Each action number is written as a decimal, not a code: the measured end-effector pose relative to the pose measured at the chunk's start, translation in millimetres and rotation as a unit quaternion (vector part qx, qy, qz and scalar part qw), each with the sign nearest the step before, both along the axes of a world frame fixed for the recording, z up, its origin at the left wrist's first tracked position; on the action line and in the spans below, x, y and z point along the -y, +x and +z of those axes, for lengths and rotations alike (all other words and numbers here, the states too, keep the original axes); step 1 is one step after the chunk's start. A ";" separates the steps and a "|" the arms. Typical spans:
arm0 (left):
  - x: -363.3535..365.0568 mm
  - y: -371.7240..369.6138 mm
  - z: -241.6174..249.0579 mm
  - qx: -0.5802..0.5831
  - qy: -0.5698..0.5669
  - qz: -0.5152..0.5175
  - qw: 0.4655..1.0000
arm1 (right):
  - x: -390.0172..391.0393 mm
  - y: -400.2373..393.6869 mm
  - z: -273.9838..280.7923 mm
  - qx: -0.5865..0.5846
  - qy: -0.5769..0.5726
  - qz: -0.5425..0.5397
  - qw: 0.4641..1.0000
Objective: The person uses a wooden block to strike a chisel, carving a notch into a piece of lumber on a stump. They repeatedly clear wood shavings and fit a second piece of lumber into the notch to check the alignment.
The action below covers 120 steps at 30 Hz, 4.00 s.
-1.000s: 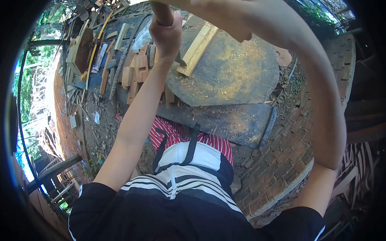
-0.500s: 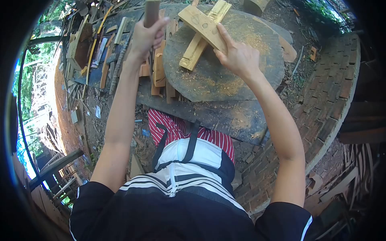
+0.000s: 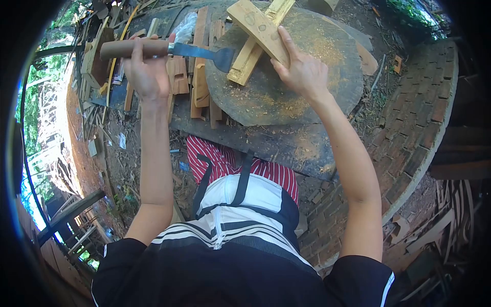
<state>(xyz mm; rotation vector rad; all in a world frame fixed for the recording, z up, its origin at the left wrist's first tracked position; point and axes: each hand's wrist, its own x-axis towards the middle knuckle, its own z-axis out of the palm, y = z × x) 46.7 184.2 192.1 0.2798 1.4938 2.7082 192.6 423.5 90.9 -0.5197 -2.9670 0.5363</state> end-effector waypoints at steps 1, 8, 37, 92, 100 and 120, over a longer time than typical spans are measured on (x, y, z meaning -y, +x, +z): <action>-4.2 8.8 3.0 -0.064 -0.075 0.058 0.993 | 0.6 0.8 -0.7 -0.004 0.000 -0.002 1.000; -14.0 29.5 2.2 -0.113 -0.108 0.211 0.965 | 2.0 -0.1 0.7 0.002 -0.013 -0.007 1.000; -48.7 38.3 -20.9 -0.164 -0.126 0.228 0.951 | 2.4 1.3 -5.3 -0.026 -0.030 -0.014 0.999; -45.6 43.6 -23.1 -0.165 -0.120 0.259 0.944 | 5.0 2.8 -1.5 -0.020 -0.040 -0.027 0.999; -37.9 58.6 -35.4 -0.167 -0.085 0.115 0.976 | 4.0 2.7 -3.5 -0.031 -0.045 -0.020 0.998; -30.9 89.5 -67.8 -0.131 -0.239 0.104 0.957 | 59.4 23.5 142.9 -0.253 -0.274 0.112 0.921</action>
